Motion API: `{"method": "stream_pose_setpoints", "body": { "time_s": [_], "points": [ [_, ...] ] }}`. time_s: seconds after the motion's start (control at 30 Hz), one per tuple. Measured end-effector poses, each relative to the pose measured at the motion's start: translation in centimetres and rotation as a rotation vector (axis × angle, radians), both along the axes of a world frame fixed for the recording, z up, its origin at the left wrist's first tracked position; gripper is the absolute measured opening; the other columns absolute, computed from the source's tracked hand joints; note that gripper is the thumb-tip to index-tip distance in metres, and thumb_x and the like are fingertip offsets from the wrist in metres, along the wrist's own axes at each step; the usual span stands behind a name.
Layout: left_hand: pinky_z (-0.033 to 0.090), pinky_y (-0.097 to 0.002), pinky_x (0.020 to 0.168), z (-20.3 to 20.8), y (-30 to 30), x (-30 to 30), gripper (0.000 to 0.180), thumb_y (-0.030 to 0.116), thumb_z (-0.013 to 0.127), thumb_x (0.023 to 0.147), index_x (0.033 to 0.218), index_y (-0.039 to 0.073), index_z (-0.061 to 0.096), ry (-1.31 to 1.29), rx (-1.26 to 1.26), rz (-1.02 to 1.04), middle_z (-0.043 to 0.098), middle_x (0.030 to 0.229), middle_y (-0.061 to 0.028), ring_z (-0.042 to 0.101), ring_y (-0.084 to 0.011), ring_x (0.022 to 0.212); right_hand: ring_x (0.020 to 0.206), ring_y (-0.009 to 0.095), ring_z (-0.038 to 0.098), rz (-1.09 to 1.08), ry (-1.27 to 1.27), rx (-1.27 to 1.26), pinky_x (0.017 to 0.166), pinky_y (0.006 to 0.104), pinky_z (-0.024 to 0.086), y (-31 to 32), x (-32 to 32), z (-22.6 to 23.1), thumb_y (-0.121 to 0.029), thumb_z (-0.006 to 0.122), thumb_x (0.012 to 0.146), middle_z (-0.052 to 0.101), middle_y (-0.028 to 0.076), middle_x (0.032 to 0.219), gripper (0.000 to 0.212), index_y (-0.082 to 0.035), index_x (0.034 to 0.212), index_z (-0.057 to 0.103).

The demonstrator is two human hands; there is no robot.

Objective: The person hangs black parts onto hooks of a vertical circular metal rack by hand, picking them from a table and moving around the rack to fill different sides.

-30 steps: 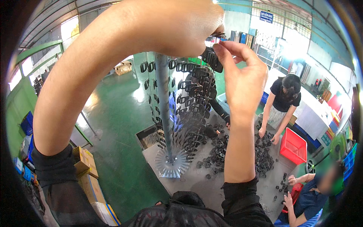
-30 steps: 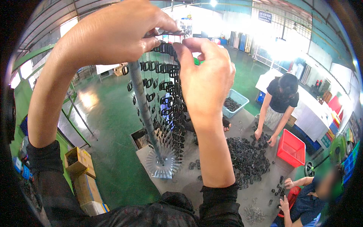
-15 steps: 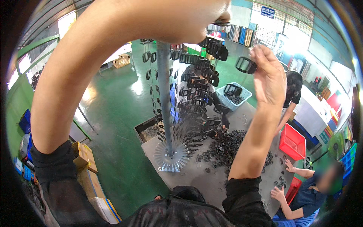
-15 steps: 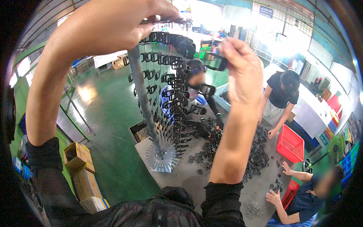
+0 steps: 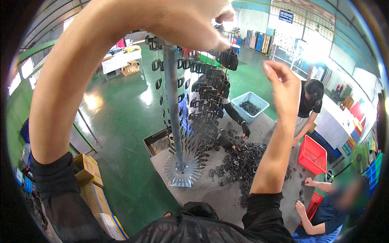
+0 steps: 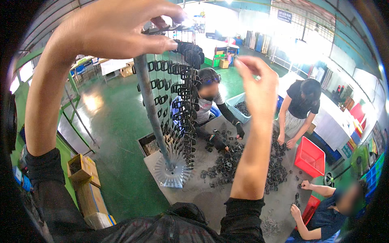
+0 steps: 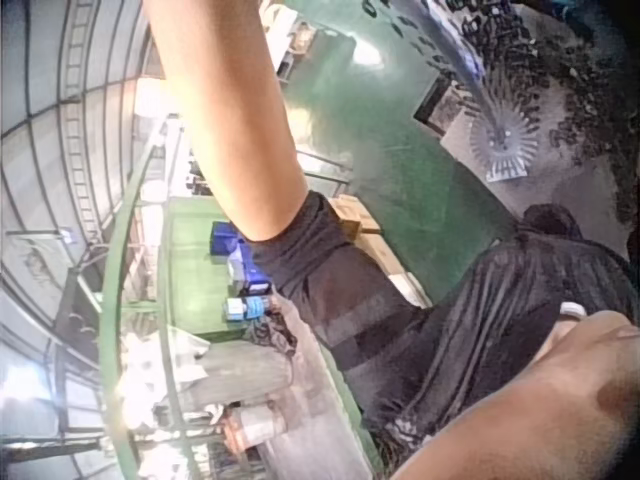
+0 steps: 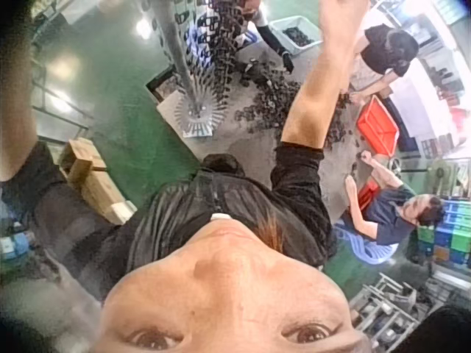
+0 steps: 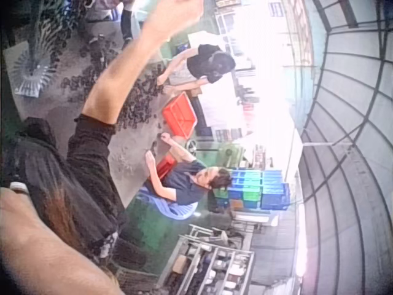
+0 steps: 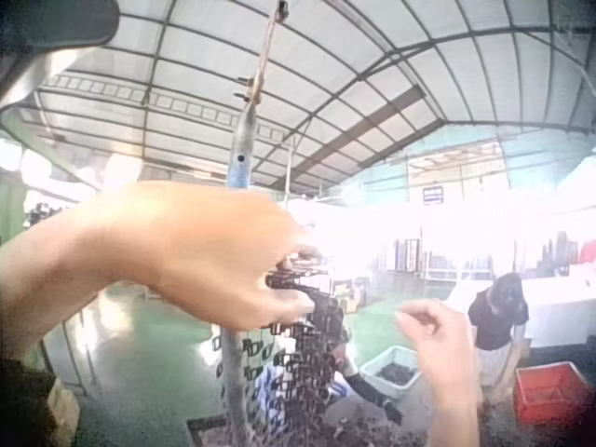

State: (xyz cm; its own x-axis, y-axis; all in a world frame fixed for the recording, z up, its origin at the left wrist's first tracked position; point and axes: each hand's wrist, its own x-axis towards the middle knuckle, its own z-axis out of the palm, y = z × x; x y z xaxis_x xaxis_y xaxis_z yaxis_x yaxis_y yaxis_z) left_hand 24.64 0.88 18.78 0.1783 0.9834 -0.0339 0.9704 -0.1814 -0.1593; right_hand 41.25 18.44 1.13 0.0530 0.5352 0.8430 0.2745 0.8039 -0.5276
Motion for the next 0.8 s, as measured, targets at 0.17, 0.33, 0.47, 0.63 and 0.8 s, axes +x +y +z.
{"method": "stream_pose_setpoints", "body": {
  "time_s": [0.17, 0.33, 0.47, 0.63, 0.8],
  "points": [
    [0.051, -0.0401, 0.057, -2.1, 1.1, 0.9, 0.019, 0.004, 0.05, 0.073, 0.078, -0.008, 0.064, -0.04, 0.244, 0.004, 0.063, 0.07, -0.0238, 0.064, -0.0322, 0.063, 0.071, 0.021, 0.065, -0.06, 0.052, 0.236, 0.068, 0.0314, 0.049, -4.2, -6.5, 2.3, -0.016, 0.072, 0.079, 0.069, 0.014, 0.081, 0.018, -0.002, 0.089, 0.07],
    [0.051, -0.0396, 0.06, -2.8, 1.3, 0.0, 0.016, -0.001, 0.05, 0.071, 0.076, -0.009, 0.063, -0.059, 0.373, -0.16, 0.062, 0.07, -0.0257, 0.064, -0.033, 0.065, 0.063, 0.025, 0.064, -0.215, 0.104, 0.239, 0.066, 0.0332, 0.048, -4.7, -8.0, 2.7, -0.013, 0.068, 0.08, 0.067, 0.017, 0.073, 0.012, -0.003, 0.087, 0.07],
    [0.051, -0.0382, 0.058, -3.1, 1.7, 0.0, 0.016, -0.004, 0.049, 0.071, 0.076, -0.009, 0.063, -0.037, 0.361, -0.141, 0.062, 0.068, -0.0236, 0.063, -0.0309, 0.062, 0.058, 0.02, 0.063, -0.089, 0.148, 0.222, 0.063, 0.031, 0.048, -2.2, -7.7, 2.9, -0.013, 0.067, 0.081, 0.065, 0.015, 0.064, 0.012, -0.002, 0.086, 0.07],
    [0.049, -0.0358, 0.051, -1.9, -0.3, 0.1, 0.013, -0.003, 0.05, 0.07, 0.071, -0.01, 0.061, -0.008, 0.245, -0.185, 0.059, 0.063, -0.0205, 0.058, -0.0268, 0.053, 0.075, 0.01, 0.06, 0.669, 0.254, -0.147, 0.068, 0.0232, 0.045, -3.7, -5.5, 3.6, -0.01, 0.064, 0.087, 0.067, 0.005, 0.086, 0.016, 0.0, 0.099, 0.065],
    [0.05, -0.0362, 0.054, -2.8, 0.5, -0.2, 0.016, -0.002, 0.05, 0.071, 0.081, -0.009, 0.061, 0.059, 0.357, -0.25, 0.061, 0.069, -0.0217, 0.061, -0.0276, 0.057, 0.085, 0.012, 0.056, 1.031, 0.242, -0.174, 0.08, 0.0224, 0.041, -0.9, -2.5, 2.7, -0.01, 0.064, 0.088, 0.063, 0.007, 0.095, 0.022, 0.005, 0.104, 0.06]
  ]
}}
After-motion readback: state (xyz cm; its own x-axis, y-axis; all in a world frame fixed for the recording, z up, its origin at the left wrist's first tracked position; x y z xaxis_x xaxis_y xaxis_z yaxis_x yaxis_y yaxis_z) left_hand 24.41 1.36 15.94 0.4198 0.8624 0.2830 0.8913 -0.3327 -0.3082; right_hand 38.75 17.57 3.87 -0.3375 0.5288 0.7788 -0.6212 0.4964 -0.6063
